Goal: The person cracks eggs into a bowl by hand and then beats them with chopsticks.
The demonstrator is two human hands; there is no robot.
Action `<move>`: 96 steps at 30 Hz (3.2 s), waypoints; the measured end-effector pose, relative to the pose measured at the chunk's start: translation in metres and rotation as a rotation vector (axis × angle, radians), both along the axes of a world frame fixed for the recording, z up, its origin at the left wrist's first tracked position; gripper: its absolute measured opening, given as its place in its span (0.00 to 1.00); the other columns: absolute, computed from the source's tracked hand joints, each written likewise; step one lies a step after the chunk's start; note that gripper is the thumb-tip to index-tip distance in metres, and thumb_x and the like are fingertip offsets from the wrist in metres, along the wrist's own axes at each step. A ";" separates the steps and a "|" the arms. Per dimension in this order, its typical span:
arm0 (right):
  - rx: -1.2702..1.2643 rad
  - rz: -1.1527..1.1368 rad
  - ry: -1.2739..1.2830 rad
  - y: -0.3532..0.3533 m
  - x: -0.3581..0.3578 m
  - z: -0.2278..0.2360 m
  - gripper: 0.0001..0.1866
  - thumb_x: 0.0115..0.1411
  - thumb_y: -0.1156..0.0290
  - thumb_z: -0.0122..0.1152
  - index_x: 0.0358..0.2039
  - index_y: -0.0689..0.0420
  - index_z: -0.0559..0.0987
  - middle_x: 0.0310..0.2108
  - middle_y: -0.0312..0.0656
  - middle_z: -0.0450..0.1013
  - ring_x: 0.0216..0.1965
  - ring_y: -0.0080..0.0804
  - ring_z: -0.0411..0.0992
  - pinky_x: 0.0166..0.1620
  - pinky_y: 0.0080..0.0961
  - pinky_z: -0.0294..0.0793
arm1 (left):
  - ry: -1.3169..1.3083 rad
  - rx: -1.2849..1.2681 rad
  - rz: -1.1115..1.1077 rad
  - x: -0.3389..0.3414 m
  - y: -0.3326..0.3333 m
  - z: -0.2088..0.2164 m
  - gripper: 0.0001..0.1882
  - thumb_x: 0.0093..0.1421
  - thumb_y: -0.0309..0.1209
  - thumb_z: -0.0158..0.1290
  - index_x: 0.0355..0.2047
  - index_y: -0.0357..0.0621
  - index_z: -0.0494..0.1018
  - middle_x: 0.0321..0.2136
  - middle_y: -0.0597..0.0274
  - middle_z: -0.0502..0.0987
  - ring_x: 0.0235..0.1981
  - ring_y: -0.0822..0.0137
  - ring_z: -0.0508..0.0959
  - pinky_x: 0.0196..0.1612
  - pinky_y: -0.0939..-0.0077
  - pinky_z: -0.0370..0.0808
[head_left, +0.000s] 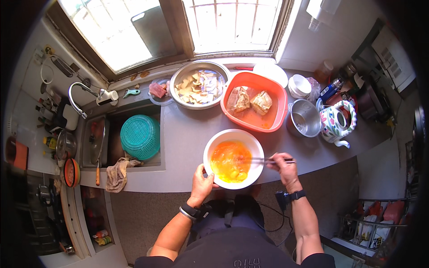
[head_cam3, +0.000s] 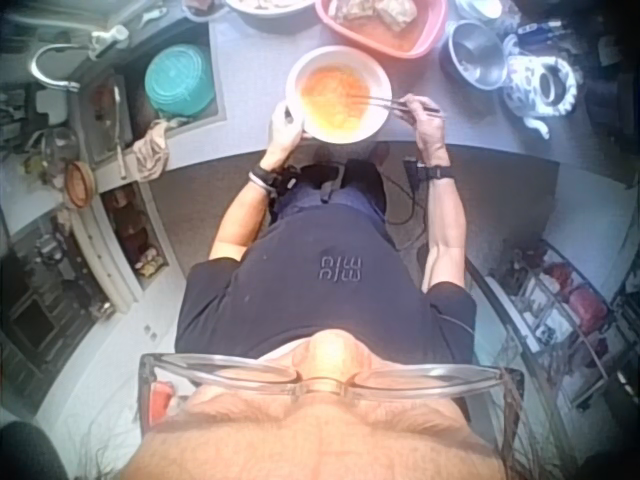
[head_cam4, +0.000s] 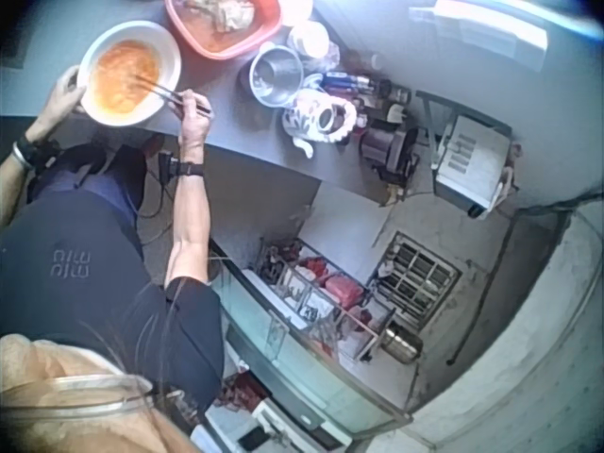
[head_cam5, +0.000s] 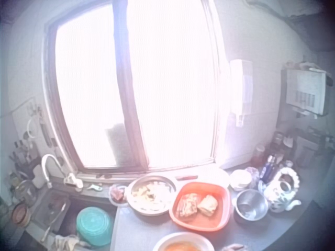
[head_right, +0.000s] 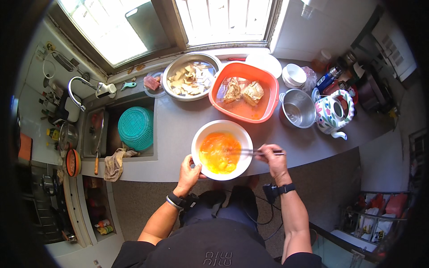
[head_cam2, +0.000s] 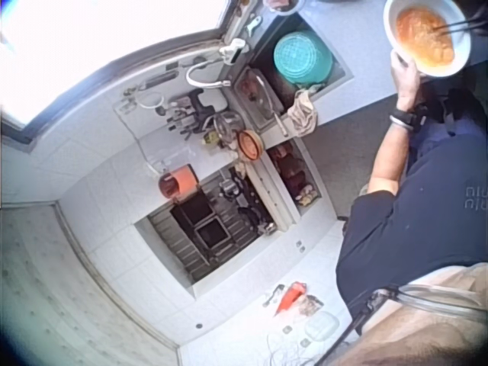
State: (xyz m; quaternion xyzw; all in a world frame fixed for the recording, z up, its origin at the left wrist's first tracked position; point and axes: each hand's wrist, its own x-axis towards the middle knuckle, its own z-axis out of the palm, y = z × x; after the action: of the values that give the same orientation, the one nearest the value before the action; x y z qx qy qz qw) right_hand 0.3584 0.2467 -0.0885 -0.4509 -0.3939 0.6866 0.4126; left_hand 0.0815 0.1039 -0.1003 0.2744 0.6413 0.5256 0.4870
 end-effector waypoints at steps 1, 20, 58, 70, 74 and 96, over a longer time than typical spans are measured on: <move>0.002 -0.003 0.000 -0.001 0.002 0.000 0.08 0.62 0.71 0.61 0.32 0.63 0.79 0.30 0.46 0.78 0.31 0.35 0.79 0.36 0.33 0.85 | 0.001 -0.003 0.003 0.001 0.001 0.000 0.16 0.60 0.19 0.47 0.49 0.29 0.62 0.44 0.47 0.72 0.33 0.59 0.82 0.26 0.77 0.84; -0.087 0.171 -0.010 -0.010 -0.008 0.019 0.07 0.62 0.70 0.61 0.32 0.62 0.79 0.30 0.45 0.78 0.31 0.33 0.79 0.36 0.28 0.84 | -0.008 0.001 0.019 0.001 0.001 0.000 0.16 0.60 0.19 0.47 0.48 0.29 0.63 0.43 0.48 0.72 0.33 0.59 0.82 0.25 0.76 0.84; -0.090 0.346 0.139 0.039 0.001 0.000 0.10 0.62 0.66 0.63 0.36 0.61 0.80 0.32 0.41 0.79 0.33 0.28 0.79 0.39 0.26 0.83 | 0.100 -0.082 0.145 0.006 -0.019 -0.047 0.14 0.67 0.29 0.45 0.49 0.36 0.65 0.34 0.59 0.75 0.24 0.73 0.77 0.19 0.81 0.77; -0.091 0.358 0.080 0.054 0.000 0.004 0.07 0.62 0.71 0.61 0.35 0.62 0.79 0.32 0.45 0.78 0.33 0.33 0.79 0.37 0.31 0.84 | -0.111 -0.123 0.253 0.063 -0.009 -0.001 0.16 0.65 0.23 0.40 0.53 0.35 0.57 0.45 0.50 0.72 0.36 0.61 0.81 0.29 0.72 0.84; -0.153 0.451 0.069 0.050 -0.004 0.002 0.07 0.61 0.71 0.63 0.33 0.63 0.80 0.31 0.44 0.78 0.32 0.32 0.79 0.37 0.29 0.84 | -0.128 -0.121 0.307 0.068 -0.012 0.003 0.16 0.65 0.22 0.40 0.52 0.34 0.57 0.45 0.49 0.70 0.37 0.58 0.81 0.28 0.71 0.85; 0.000 0.178 0.040 0.059 0.001 0.019 0.07 0.61 0.71 0.63 0.31 0.63 0.79 0.31 0.43 0.78 0.30 0.30 0.78 0.35 0.27 0.84 | -0.108 -0.077 0.271 0.066 -0.013 -0.003 0.16 0.65 0.24 0.41 0.52 0.34 0.56 0.45 0.48 0.70 0.37 0.58 0.81 0.30 0.69 0.85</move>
State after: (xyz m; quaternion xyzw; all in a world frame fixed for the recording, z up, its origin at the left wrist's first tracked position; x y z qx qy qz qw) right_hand 0.3597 0.3052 -0.0694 -0.4002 -0.4242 0.7292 0.3579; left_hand 0.1475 0.0908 -0.1033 0.1380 0.6652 0.5753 0.4555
